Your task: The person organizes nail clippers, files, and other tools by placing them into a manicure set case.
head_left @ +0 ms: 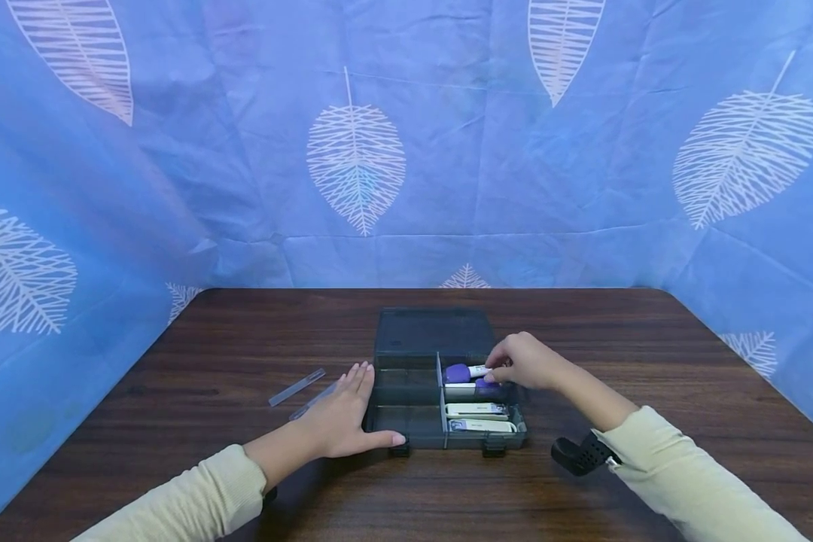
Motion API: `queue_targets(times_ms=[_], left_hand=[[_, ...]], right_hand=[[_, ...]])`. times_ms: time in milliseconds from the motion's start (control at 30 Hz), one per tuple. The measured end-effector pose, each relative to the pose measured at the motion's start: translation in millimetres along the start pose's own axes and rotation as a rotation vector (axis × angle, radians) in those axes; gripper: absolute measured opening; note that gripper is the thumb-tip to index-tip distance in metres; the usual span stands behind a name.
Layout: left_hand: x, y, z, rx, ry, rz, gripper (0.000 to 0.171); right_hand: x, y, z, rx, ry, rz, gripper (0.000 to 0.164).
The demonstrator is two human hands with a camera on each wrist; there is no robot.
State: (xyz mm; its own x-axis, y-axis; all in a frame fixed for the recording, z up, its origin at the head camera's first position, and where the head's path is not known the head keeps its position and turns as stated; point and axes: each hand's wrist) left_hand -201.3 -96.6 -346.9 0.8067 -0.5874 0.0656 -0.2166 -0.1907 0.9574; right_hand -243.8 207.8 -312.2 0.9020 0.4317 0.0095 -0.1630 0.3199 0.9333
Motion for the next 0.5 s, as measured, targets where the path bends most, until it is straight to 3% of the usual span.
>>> queue_targets(times_ms=[133, 233, 500], left_hand=[[0.2, 1.3, -0.2, -0.005, -0.009, -0.006, 0.108], [0.5, 1.7, -0.1, -0.007, -0.012, -0.009, 0.109], [1.3, 0.0, -0.2, 0.004, -0.01, -0.01, 0.108]], right_hand=[[17, -2, 2, -0.002, -0.014, -0.191, 0.033], [31, -6, 5, -0.016, -0.037, -0.278, 0.051], [61, -23, 7, -0.051, -0.057, -0.289, 0.089]])
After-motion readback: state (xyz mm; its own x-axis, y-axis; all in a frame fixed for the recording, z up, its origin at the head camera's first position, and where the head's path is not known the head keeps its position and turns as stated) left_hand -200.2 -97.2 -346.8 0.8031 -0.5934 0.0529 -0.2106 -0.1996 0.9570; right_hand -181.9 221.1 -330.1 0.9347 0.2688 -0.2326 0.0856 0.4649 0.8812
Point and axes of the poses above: each hand's wrist, its own x-axis away from the middle knuckle, its own y-axis out of the back of the hand, z = x × y, and after that the axes turned 8 degrees about -y, right-handed
